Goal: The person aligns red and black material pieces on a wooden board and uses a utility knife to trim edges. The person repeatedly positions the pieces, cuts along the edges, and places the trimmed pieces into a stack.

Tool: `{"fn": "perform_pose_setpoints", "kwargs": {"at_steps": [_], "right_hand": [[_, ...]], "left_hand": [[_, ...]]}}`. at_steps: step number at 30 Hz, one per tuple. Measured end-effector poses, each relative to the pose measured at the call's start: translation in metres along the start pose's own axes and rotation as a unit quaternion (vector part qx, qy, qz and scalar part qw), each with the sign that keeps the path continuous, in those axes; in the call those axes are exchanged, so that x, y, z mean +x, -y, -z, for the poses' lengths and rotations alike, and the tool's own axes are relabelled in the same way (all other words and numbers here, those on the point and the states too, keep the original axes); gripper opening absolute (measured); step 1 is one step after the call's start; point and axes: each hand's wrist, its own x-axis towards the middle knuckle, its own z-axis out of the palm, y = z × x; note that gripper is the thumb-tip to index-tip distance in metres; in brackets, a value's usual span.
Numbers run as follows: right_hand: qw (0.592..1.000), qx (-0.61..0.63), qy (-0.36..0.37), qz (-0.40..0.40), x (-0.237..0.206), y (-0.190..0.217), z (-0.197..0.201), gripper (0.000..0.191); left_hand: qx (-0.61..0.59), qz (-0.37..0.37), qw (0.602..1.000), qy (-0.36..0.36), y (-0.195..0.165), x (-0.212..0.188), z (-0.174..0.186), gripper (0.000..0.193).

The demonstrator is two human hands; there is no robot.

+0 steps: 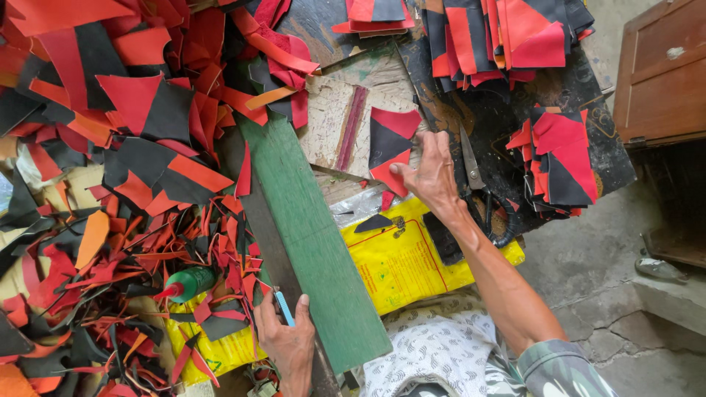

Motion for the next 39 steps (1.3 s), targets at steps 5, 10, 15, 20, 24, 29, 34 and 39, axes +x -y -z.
{"fn": "perform_pose_setpoints", "kwargs": {"at_steps": [5,10,15,20,24,29,34,39], "right_hand": [[0.998,0.013,-0.007,-0.064,0.005,-0.016,-0.005,0.032],[0.996,0.043,-0.042,-0.059,0.009,-0.013,-0.006,0.023],[0.954,0.265,-0.007,-0.141,0.017,-0.015,0.011,0.016],[0.921,0.368,-0.127,-0.034,0.067,-0.045,0.088,0.019],[0.92,0.364,-0.142,0.001,0.139,-0.068,0.156,0.024],[0.967,-0.016,-0.224,0.117,0.159,-0.056,0.172,0.037],[0.981,0.01,-0.131,0.143,0.09,-0.005,0.121,0.007],[0.985,0.078,0.08,0.133,0.041,0.049,0.02,0.015]], "left_hand": [[-0.004,0.037,0.999,0.02,-0.003,0.0,0.002,0.056],[-0.004,0.017,1.0,0.009,0.003,-0.003,0.001,0.056],[0.025,-0.025,0.998,-0.043,0.02,-0.004,-0.014,0.058],[0.022,0.006,0.998,-0.064,0.042,-0.007,-0.034,0.06],[0.01,0.027,0.998,-0.057,0.052,-0.009,-0.039,0.062],[0.008,0.023,0.997,-0.075,0.037,-0.009,-0.03,0.058],[0.003,-0.007,0.999,-0.052,0.015,-0.006,-0.006,0.06],[0.044,0.113,0.992,0.042,0.004,-0.018,0.016,0.068]]}}
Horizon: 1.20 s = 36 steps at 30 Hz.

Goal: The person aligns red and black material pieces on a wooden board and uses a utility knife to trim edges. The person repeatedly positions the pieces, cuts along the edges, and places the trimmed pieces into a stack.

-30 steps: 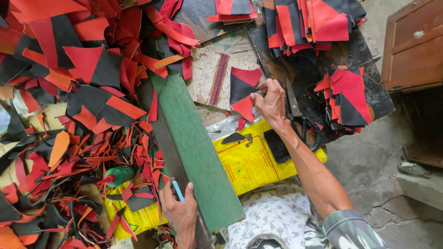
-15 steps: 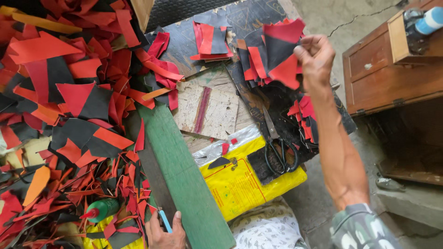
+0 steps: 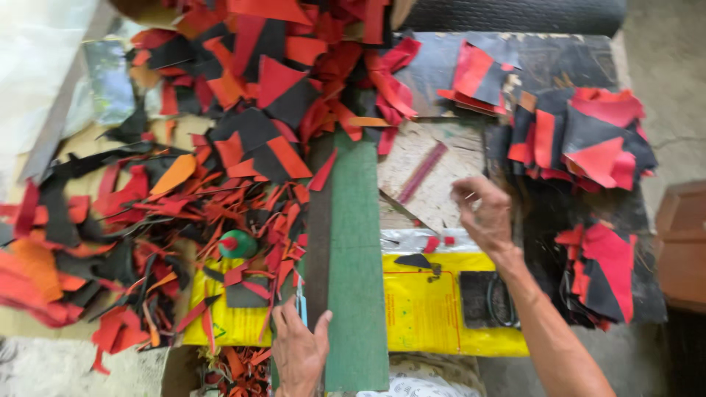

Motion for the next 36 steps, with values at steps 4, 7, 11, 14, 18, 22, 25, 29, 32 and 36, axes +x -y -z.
{"fn": "perform_pose_setpoints", "kwargs": {"at_steps": [4,7,11,14,18,22,25,29,32,36], "right_hand": [[0.992,0.085,0.09,-0.033,0.014,0.019,-0.073,0.016],[0.98,0.132,0.131,-0.076,0.036,0.035,-0.113,0.018],[0.948,0.264,0.165,-0.062,0.091,0.061,-0.165,0.021],[0.885,0.386,0.175,-0.193,0.124,0.08,-0.206,0.019],[0.872,0.387,0.121,-0.275,0.152,0.102,-0.243,0.012],[0.882,0.401,0.07,-0.237,0.169,0.113,-0.24,0.015],[0.89,0.439,0.018,-0.124,0.179,0.105,-0.206,0.012],[0.847,0.52,0.063,-0.092,0.166,0.072,-0.129,0.01],[0.836,0.542,-0.029,-0.084,0.113,0.06,-0.084,0.006],[0.812,0.455,0.327,-0.165,-0.05,0.058,-0.049,0.015]], "left_hand": [[0.006,0.035,0.999,0.025,0.006,-0.009,0.006,0.063],[-0.02,0.021,0.999,0.017,0.014,-0.008,0.008,0.06],[-0.065,-0.002,0.998,-0.005,0.02,-0.006,0.007,0.054],[-0.047,0.018,0.999,-0.013,0.018,-0.008,0.001,0.046],[-0.077,0.033,0.996,0.011,0.021,-0.007,0.0,0.044],[-0.074,0.019,0.997,0.003,0.023,-0.005,-0.003,0.045],[-0.069,0.02,0.997,-0.008,0.026,-0.003,-0.006,0.045],[-0.064,-0.004,0.998,-0.025,0.028,-0.006,-0.007,0.047],[-0.052,-0.007,0.999,-0.016,0.026,-0.006,-0.005,0.043],[-0.072,-0.026,0.996,-0.036,0.019,-0.002,-0.003,0.042]]}}
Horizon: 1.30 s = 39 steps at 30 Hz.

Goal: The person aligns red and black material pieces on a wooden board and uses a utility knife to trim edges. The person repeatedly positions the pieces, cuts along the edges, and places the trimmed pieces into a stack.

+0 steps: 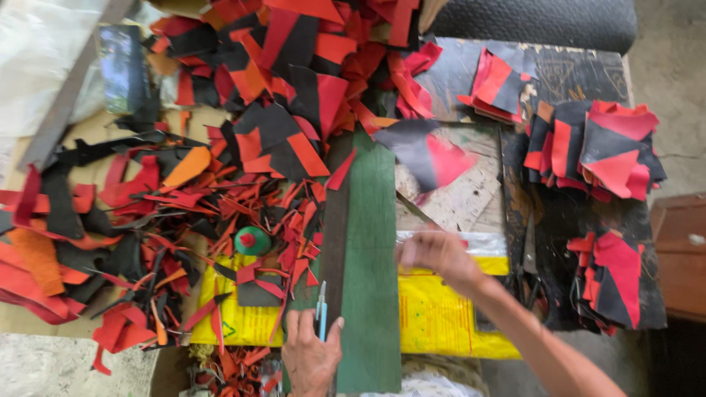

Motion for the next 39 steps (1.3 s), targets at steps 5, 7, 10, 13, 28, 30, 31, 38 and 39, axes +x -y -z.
{"fn": "perform_pose_setpoints", "kwargs": {"at_steps": [5,7,10,13,28,30,31,38,39], "right_hand": [[0.964,-0.123,-0.233,-0.043,-0.047,-0.041,0.023,0.013],[0.937,-0.199,-0.288,-0.012,-0.033,-0.038,0.04,0.013],[0.939,-0.177,-0.295,-0.01,0.0,-0.028,0.053,0.031],[0.934,-0.181,-0.305,-0.046,0.028,-0.024,0.048,0.045],[0.801,-0.467,-0.35,0.131,0.067,-0.014,0.064,0.049],[0.782,-0.495,-0.352,0.143,0.08,-0.011,0.068,0.064],[0.785,-0.495,-0.353,0.122,0.085,-0.011,0.068,0.065],[0.874,-0.288,-0.38,0.09,0.102,-0.016,0.084,0.038],[0.91,-0.182,-0.368,0.064,0.098,-0.018,0.089,0.034]], "left_hand": [[-0.003,-0.035,0.999,-0.004,-0.001,-0.004,0.005,0.043],[0.003,-0.039,0.999,-0.005,0.0,-0.006,0.006,0.043],[-0.002,-0.046,0.999,-0.011,-0.001,-0.006,0.005,0.042],[-0.005,-0.044,0.999,-0.02,-0.004,-0.006,0.005,0.042],[0.013,-0.035,0.999,-0.006,-0.01,-0.005,0.005,0.041],[0.014,-0.038,0.999,-0.006,-0.01,-0.005,0.005,0.042],[0.013,-0.038,0.999,-0.005,-0.01,-0.005,0.005,0.042],[0.025,-0.022,0.999,0.003,-0.013,-0.004,0.003,0.041],[0.024,-0.022,0.999,0.004,-0.013,-0.004,0.004,0.041]]}}
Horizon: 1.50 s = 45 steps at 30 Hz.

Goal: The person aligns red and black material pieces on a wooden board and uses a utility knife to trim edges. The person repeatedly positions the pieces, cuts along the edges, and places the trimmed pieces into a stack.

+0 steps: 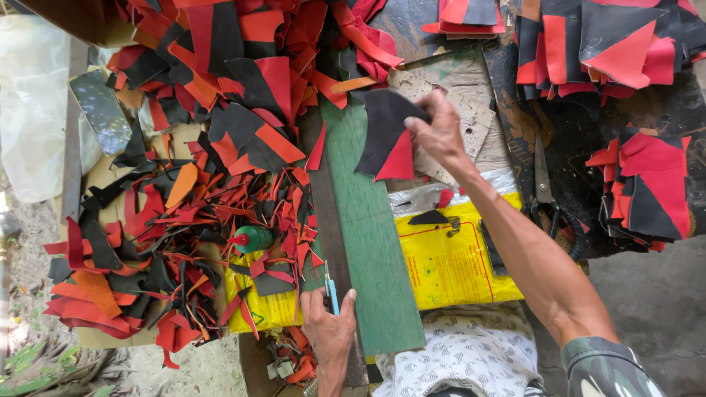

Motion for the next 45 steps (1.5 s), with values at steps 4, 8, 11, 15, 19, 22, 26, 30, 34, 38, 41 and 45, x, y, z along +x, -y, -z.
{"fn": "perform_pose_setpoints", "kwargs": {"at_steps": [4,8,11,15,19,22,26,30,34,38,41,45], "right_hand": [[0.986,0.163,0.01,0.016,-0.011,-0.021,0.051,0.036],[0.983,0.168,0.004,-0.073,-0.033,-0.045,0.101,0.028],[0.996,0.072,0.004,-0.057,-0.043,-0.055,0.116,0.022],[0.959,0.258,-0.042,-0.108,-0.058,-0.037,0.122,0.023],[0.917,0.352,0.087,-0.163,-0.122,-0.005,0.113,0.013],[0.941,0.174,0.233,-0.173,-0.157,0.009,0.108,0.015],[0.978,-0.207,0.014,-0.035,-0.139,0.008,0.103,0.021],[0.949,-0.29,-0.068,0.102,-0.092,-0.007,0.095,0.063],[0.91,-0.392,-0.071,0.112,-0.047,-0.021,0.082,0.094],[0.902,-0.416,-0.074,0.091,-0.021,-0.023,0.074,0.077],[0.903,-0.406,-0.066,0.121,-0.009,-0.022,0.076,0.086],[0.914,-0.393,-0.018,0.101,0.014,-0.028,0.085,0.076]], "left_hand": [[0.001,-0.007,1.0,-0.008,0.001,0.0,0.0,0.041],[0.008,-0.017,1.0,-0.011,0.001,-0.001,-0.001,0.04],[0.023,-0.015,1.0,-0.005,0.0,-0.002,-0.001,0.041],[0.017,0.005,1.0,0.004,-0.001,-0.003,-0.002,0.041],[0.015,0.001,1.0,0.003,-0.001,-0.002,-0.002,0.042],[0.012,0.006,1.0,0.011,-0.001,-0.001,-0.002,0.041],[0.044,-0.005,0.999,-0.001,-0.002,-0.001,-0.001,0.044],[0.023,0.002,1.0,0.01,-0.003,-0.004,0.0,0.042],[0.044,0.028,0.998,0.019,-0.003,-0.006,0.001,0.043],[0.025,-0.016,1.0,-0.009,0.0,-0.002,-0.003,0.042],[0.02,0.004,1.0,-0.001,0.003,-0.001,-0.005,0.043],[0.012,0.007,1.0,0.001,0.008,-0.002,-0.008,0.043]]}}
